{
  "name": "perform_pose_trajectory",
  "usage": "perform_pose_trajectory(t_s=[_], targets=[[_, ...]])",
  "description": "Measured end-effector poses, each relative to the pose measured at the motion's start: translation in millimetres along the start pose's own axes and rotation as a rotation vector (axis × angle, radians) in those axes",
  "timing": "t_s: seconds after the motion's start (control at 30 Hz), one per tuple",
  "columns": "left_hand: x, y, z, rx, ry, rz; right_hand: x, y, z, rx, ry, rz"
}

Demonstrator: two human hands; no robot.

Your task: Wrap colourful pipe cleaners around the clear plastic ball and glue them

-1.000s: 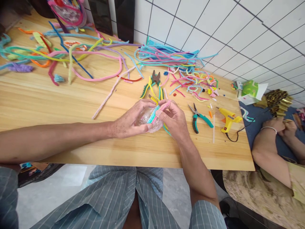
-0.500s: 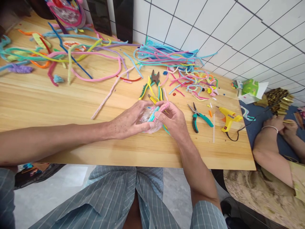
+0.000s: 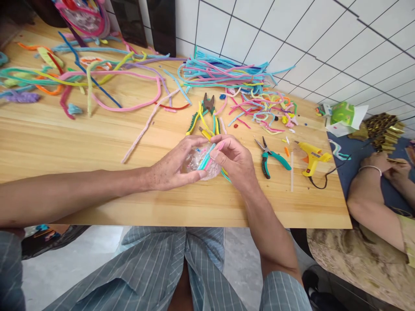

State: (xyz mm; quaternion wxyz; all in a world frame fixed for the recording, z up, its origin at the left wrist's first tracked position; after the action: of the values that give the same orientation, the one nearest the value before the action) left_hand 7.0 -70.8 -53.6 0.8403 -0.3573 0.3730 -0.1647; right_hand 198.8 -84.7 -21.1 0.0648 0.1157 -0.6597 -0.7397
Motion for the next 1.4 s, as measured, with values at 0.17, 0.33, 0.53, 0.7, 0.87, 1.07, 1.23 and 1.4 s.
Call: perform_pose_trajectory(t_s=[0.17,0.33,0.53,0.7,0.87,1.07,1.23,1.4], targets=[[0.9,2.1,0.4,0.021,-0.022,0.033,-2.5,-3.1,-0.2,-0.017,0.002,-0.024],[2.1,2.7,0.0,0.034,-0.045,0.048,-0.3,-3.2,0.3,-0.024,0.021,-0.048],[0.8,-0.1,-0.4,-0.009,-0.072,-0.010,4.1,-0.4,-1.2,-0.045,0.021,-0.108],[0.3,0.3,-0.9,-0.036,-0.078,-0.044,2.4,-4.2,-1.3,-0.041,0.021,-0.071],[0.3,-1.0,-1.2,0.003,-0.090,0.014,-0.4,-6.4,-0.8,-0.045,0.006,-0.046],[0.6,-2.5,-0.4,0.020,-0.086,0.028,-1.8,-6.1,-0.5,-0.039,0.007,-0.035],[2.2,-0.7,-0.8,0.033,-0.086,0.026,-2.2,-3.7,-0.5,-0.055,0.025,-0.060],[2.4,3.3,-0.7,-0.048,-0.070,0.002,-0.6,-3.9,-1.0,-0.053,0.011,-0.082]])
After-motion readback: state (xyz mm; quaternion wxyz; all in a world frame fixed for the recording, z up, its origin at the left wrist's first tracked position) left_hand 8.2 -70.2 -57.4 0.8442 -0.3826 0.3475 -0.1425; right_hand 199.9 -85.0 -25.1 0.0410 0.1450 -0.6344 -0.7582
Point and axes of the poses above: each hand's wrist, its own z-axis towards the middle knuckle, its own x-axis out of the palm, y = z × x, the point moved 5 cm from there along z, towards the middle knuckle, and after that the axes turned 13 degrees about y, right-handed, at the moved point
